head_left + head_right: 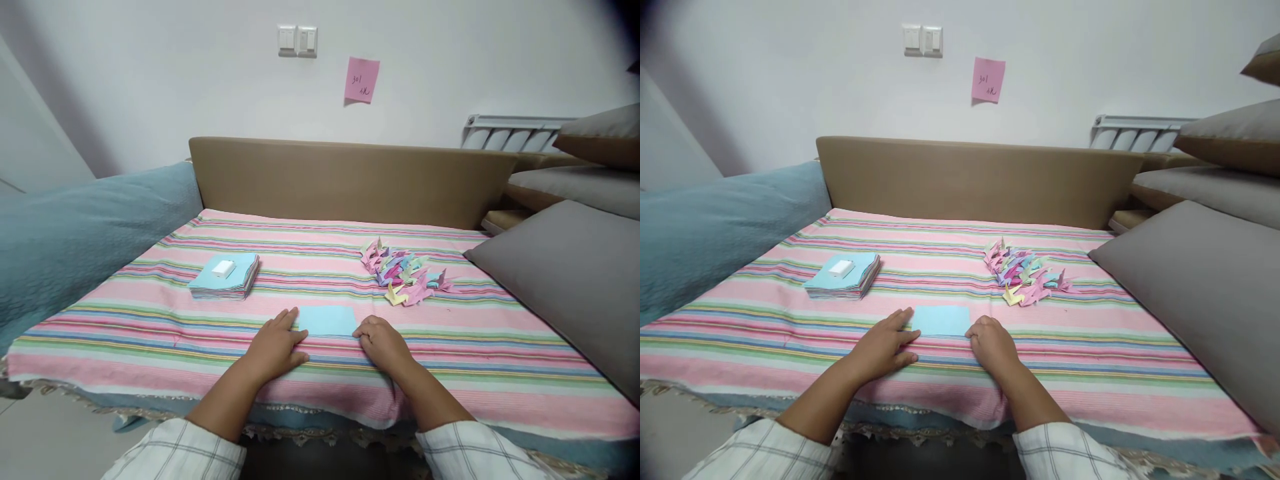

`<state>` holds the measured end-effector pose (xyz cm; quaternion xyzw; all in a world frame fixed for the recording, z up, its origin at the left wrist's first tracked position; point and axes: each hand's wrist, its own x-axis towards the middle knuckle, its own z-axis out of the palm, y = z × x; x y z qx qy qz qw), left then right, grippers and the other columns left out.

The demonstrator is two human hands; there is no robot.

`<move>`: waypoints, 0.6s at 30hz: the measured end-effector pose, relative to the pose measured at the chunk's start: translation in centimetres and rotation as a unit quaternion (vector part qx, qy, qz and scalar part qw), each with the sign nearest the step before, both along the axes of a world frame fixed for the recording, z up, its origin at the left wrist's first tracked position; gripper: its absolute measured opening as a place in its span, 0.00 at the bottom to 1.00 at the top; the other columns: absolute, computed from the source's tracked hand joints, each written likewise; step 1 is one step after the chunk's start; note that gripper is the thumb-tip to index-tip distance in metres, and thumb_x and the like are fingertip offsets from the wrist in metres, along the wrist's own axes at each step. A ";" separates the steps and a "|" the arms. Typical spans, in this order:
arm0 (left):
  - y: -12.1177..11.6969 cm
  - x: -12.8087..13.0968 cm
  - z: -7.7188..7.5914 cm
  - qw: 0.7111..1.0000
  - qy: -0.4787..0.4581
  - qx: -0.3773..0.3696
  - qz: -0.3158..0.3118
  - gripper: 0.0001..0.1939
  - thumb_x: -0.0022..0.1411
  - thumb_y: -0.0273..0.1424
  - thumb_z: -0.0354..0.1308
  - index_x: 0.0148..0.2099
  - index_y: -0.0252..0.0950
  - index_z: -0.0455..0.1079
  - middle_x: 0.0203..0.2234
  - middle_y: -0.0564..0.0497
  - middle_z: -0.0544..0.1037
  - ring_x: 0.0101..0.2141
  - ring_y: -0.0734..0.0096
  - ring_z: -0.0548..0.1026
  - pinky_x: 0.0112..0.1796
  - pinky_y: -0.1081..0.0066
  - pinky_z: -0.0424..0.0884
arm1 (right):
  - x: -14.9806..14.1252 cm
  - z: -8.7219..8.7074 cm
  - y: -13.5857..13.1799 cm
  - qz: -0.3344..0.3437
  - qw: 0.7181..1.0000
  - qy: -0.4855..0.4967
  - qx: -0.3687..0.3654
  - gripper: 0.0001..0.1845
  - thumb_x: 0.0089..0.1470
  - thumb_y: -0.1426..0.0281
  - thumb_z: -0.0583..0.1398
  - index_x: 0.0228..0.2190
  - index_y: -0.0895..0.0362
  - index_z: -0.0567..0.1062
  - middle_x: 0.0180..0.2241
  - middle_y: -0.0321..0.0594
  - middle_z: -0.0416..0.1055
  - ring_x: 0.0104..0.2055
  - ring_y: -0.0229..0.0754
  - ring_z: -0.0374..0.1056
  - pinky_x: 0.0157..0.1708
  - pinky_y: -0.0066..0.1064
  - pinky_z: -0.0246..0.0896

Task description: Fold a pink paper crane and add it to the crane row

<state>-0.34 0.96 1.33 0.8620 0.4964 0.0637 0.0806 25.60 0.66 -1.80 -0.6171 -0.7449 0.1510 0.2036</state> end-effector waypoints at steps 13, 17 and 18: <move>1.7 0.5 -0.9 0.992 -0.040 0.041 0.109 0.19 0.56 0.42 0.56 0.47 0.37 0.70 0.57 0.41 0.64 0.56 0.54 0.63 0.53 0.58 0.60 | 0.2 -0.7 0.4 -0.049 0.994 0.100 0.015 0.16 0.51 0.68 0.55 0.42 0.56 0.73 0.39 0.42 0.70 0.42 0.43 0.66 0.43 0.32 0.59; 1.8 0.9 -1.1 0.993 -0.033 0.047 0.108 0.18 0.54 0.40 0.58 0.45 0.38 0.72 0.56 0.41 0.65 0.55 0.51 0.63 0.53 0.57 0.60 | 0.3 -1.3 0.6 -0.056 0.995 0.086 0.014 0.20 0.49 0.65 0.58 0.44 0.59 0.73 0.43 0.47 0.69 0.48 0.46 0.64 0.49 0.34 0.56; 1.8 0.9 -1.1 0.992 -0.033 0.048 0.109 0.17 0.54 0.40 0.58 0.45 0.38 0.72 0.56 0.41 0.65 0.55 0.51 0.64 0.53 0.57 0.60 | 0.3 -1.4 0.6 -0.056 0.995 0.082 0.012 0.21 0.49 0.64 0.59 0.44 0.60 0.73 0.43 0.47 0.69 0.48 0.46 0.64 0.49 0.34 0.56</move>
